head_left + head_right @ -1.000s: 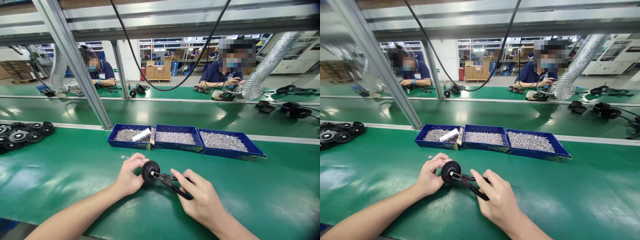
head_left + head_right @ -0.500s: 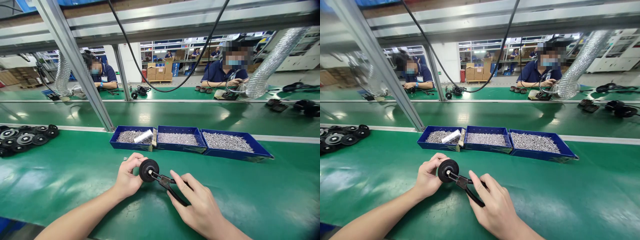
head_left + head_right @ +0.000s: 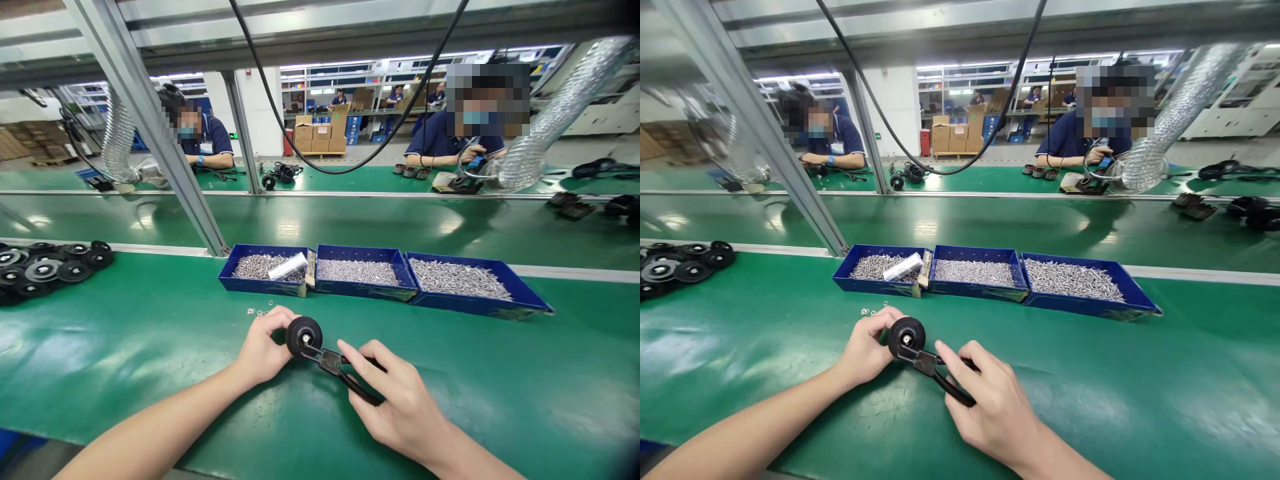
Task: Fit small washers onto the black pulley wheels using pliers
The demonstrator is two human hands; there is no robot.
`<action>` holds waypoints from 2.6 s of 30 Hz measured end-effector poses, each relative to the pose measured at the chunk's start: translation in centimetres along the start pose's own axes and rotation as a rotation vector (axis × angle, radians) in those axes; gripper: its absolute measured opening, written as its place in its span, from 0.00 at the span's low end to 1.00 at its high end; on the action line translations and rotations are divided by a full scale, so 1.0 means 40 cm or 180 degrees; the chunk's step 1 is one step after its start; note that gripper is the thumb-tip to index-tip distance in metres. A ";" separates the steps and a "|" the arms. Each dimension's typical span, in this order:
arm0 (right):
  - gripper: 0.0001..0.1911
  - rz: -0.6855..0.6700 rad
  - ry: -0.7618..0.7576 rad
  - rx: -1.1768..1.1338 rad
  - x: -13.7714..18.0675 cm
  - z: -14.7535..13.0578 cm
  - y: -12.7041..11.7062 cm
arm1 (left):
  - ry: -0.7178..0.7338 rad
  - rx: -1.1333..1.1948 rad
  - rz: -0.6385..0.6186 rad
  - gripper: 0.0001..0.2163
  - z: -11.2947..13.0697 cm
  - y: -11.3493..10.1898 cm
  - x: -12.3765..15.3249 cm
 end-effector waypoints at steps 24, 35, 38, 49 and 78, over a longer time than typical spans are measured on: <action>0.33 -0.0355 0.0142 0.0791 0.029 0.008 0.018 | -0.0441 0.0251 -0.0349 0.12 -0.034 0.014 0.002; 0.35 -0.0037 0.0055 0.0176 0.010 0.019 0.017 | -0.0633 0.0541 -0.0283 0.15 -0.032 0.006 0.004; 0.35 0.0007 0.0122 0.0204 0.009 0.018 0.014 | -0.0631 0.0541 -0.0250 0.15 -0.028 0.007 0.005; 0.35 -0.0037 0.0160 0.0244 0.013 0.022 0.022 | -0.0639 0.0534 -0.0217 0.15 -0.024 0.009 0.004; 0.30 -0.0259 0.0152 0.1154 0.024 -0.020 0.033 | -0.0678 0.0437 -0.0070 0.14 -0.026 0.008 0.005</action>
Point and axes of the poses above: each hand's wrist, its own x-axis away from the middle knuckle, its own y-axis out of the palm, z = x × y, the point moved 3 cm from there along -x, towards the middle knuckle
